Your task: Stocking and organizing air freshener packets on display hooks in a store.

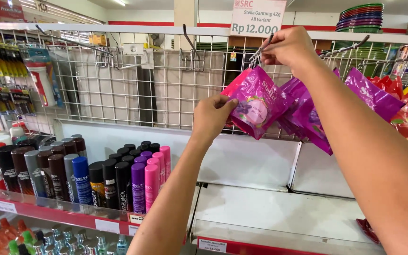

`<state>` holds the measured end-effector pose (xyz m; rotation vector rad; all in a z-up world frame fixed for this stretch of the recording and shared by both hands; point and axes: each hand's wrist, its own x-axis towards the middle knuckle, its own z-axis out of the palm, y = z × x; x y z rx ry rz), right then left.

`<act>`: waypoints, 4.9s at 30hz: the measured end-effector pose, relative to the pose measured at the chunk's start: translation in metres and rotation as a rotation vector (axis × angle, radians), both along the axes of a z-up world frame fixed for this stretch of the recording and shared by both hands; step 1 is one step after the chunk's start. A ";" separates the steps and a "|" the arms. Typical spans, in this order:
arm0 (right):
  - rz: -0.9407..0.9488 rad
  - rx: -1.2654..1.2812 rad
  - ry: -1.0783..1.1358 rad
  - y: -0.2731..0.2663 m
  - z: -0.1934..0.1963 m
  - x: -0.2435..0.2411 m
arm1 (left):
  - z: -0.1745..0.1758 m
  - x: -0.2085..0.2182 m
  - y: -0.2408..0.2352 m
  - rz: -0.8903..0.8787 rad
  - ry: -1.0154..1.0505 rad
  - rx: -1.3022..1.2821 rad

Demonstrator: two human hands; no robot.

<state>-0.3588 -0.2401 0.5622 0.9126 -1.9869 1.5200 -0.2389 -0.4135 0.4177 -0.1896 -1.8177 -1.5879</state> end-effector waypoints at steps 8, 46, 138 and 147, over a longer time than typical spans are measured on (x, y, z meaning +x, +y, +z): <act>0.008 0.102 0.042 0.016 -0.014 0.035 | -0.015 -0.008 -0.012 -0.067 0.010 0.039; 0.470 -0.104 -0.719 0.068 -0.260 0.101 | -0.115 0.047 -0.018 -0.066 -0.067 0.157; 0.167 -0.366 -1.499 0.230 -0.649 0.527 | -0.447 0.466 0.174 -0.390 -0.910 0.825; 0.078 -0.653 -1.389 0.284 -0.670 0.541 | -0.505 0.459 0.227 -0.388 -1.107 1.203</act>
